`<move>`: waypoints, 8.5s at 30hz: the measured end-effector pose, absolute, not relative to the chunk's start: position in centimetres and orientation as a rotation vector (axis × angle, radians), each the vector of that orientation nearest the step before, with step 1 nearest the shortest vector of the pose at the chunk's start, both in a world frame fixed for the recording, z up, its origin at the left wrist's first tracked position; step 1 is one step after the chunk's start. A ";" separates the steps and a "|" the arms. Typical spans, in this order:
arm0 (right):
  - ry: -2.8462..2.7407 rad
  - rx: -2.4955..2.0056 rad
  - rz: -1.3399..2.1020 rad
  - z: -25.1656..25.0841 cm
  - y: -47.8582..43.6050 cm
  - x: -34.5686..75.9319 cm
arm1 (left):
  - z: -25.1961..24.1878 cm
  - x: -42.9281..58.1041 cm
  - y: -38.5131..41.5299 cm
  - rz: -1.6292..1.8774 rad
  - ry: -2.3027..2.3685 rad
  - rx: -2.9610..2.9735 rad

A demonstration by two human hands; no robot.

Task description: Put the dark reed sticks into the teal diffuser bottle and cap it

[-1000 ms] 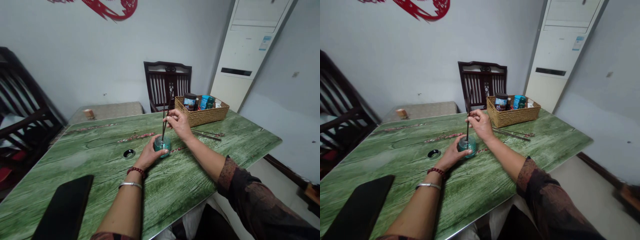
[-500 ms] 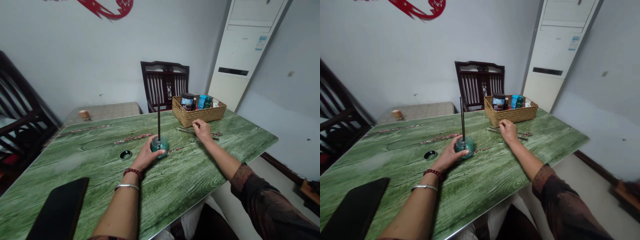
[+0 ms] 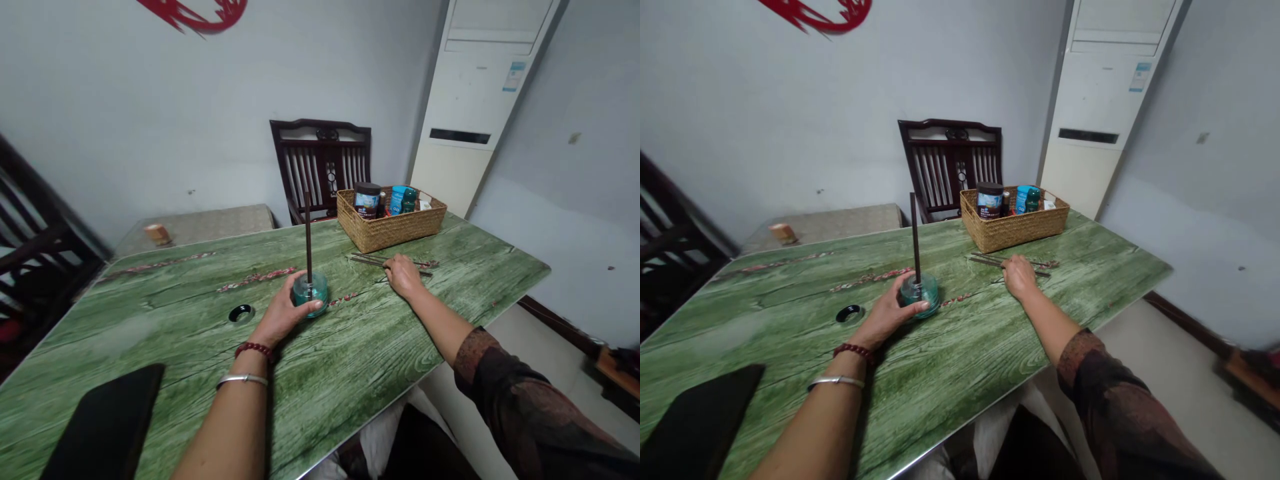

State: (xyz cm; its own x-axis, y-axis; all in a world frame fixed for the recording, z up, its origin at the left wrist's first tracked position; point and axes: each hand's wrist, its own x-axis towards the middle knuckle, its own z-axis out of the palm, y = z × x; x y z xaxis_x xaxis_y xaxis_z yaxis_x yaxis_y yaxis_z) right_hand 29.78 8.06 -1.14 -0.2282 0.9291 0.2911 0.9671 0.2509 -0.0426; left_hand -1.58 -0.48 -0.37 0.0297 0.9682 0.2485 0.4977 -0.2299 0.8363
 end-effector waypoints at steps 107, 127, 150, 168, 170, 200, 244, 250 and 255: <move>-2.195 -1.590 -0.273 0.2 6.7 28.7 | 0.0 -1.5 -0.8 1.135 1.444 1.775; -1.374 -0.443 0.964 11.2 3.5 16.9 | -0.7 -1.7 -0.5 1.142 1.416 1.827; -1.851 -0.896 0.427 5.5 4.4 19.2 | -0.4 -1.8 -0.5 1.160 1.442 1.796; -2.217 -1.786 -0.235 -1.6 8.7 29.9 | -0.2 -1.8 -0.3 1.147 1.486 1.789; -2.232 -1.755 -0.248 -1.5 8.3 29.8 | -0.1 -1.8 -0.3 1.141 1.483 1.785; -1.285 -0.673 0.955 8.1 5.1 23.6 | -0.7 -1.8 -0.5 1.158 1.439 1.813; -2.174 -1.860 -0.201 -1.9 10.4 31.2 | -0.7 -1.9 -0.4 1.130 1.463 1.742; -2.254 -1.812 -0.211 -1.4 9.8 31.3 | -0.9 -2.0 -0.4 1.142 1.452 1.747; -2.266 -1.731 -0.252 -0.6 9.0 30.6 | -0.7 -1.9 -0.5 1.149 1.455 1.766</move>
